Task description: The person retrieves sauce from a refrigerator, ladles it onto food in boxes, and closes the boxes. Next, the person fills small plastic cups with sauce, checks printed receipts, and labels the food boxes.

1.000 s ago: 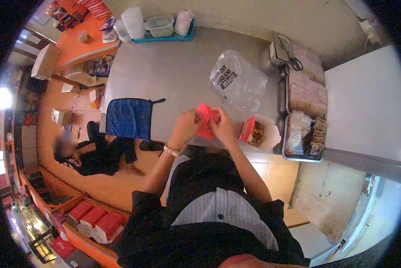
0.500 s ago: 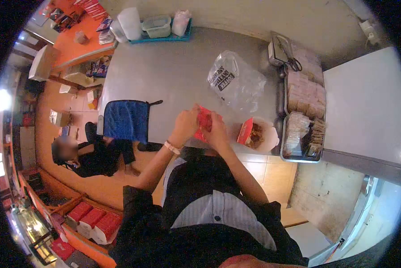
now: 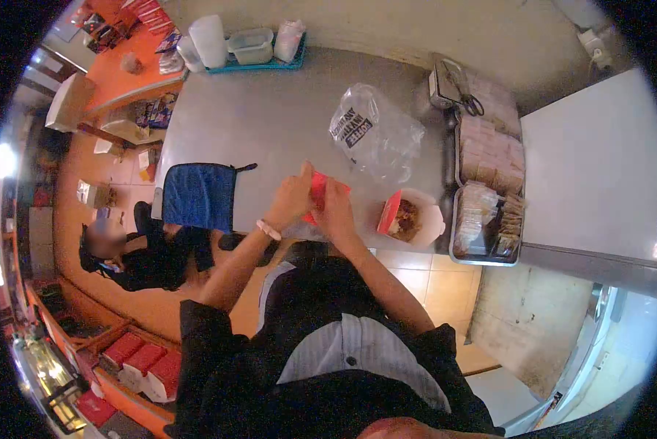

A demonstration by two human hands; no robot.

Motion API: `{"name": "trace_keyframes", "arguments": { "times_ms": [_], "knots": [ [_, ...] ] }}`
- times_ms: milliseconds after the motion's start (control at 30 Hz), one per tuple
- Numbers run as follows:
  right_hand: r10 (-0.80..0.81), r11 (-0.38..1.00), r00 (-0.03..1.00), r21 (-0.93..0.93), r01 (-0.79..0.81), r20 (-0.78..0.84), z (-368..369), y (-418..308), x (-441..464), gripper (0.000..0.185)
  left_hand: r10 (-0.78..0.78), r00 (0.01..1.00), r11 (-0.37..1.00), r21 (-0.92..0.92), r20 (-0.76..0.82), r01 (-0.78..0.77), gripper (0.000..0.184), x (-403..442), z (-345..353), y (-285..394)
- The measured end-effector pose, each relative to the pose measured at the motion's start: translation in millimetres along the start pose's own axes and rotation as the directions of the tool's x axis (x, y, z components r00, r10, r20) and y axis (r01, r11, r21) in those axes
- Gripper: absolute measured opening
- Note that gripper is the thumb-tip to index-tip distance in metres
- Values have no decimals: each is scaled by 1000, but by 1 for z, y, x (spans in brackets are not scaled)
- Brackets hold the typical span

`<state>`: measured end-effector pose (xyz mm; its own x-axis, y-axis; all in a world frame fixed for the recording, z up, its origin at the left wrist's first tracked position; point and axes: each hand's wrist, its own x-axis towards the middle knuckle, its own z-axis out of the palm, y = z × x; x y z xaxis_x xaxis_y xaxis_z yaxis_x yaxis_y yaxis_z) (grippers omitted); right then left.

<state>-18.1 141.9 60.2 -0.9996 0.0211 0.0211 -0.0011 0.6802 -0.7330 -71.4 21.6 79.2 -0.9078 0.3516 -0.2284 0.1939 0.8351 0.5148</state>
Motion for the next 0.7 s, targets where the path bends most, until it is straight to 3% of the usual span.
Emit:
{"name": "trace_keyframes", "arguments": {
  "times_ms": [133, 200, 233, 300, 333, 400, 467, 500, 600, 633, 667, 700],
  "knots": [
    [-55, 998, 998, -41, 54, -30, 4, 2, -3, 58, 60, 998, 998, 6, 29, -60, 50, 24, 7, -29],
    [-77, 997, 996, -27, 76, -39, 6, 7, -2, 58, 41, 986, 996, -81, 159, -28, 54, 30, 0, -33],
    [-91, 996, 996, -28, 90, -20, 6, 9, -2, 58, 37, 988, 997, -77, 151, -26, 54, 29, 0, -33],
    [-113, 993, 994, -25, 113, -1, 4, 11, -2, 58, -218, 937, 932, -225, 274, 283, 54, 20, -16, -16],
    [-115, 992, 993, -42, 115, 6, 3, 11, -2, 59, -220, 938, 934, -221, 267, 282, 54, 18, -10, -20],
    [-114, 992, 993, -52, 114, 6, 5, 20, 0, 59, 6, 999, 1000, -1, 40, -6, 51, 11, -3, -22],
    [-121, 992, 986, -1, 122, 118, 6, 30, 7, 61, -51, 999, 998, 46, -15, 52, 50, -3, -3, 5],
    [-123, 992, 985, 4, 124, 117, 4, 30, 10, 61, -108, 992, 990, 80, -71, 114, 49, -11, -7, 20],
    [-195, 980, 973, 74, 187, 125, 5, 34, 14, 62, -101, 992, 982, 154, -74, 112, 46, -8, 5, 19],
    [-279, 958, 960, 73, 277, 13, 9, 37, 13, 60, -96, 993, 982, 156, -72, 107, 46, -7, 9, 14],
    [-360, 929, 928, 60, 366, -99, 12, 39, 13, 59, -29, 995, 999, 38, -96, 33, 46, -4, 13, 3],
    [-363, 928, 927, 57, 369, -99, 12, 38, 14, 59, 32, 991, 996, -80, -130, -43, 46, -2, 16, -4]
  ]
}}
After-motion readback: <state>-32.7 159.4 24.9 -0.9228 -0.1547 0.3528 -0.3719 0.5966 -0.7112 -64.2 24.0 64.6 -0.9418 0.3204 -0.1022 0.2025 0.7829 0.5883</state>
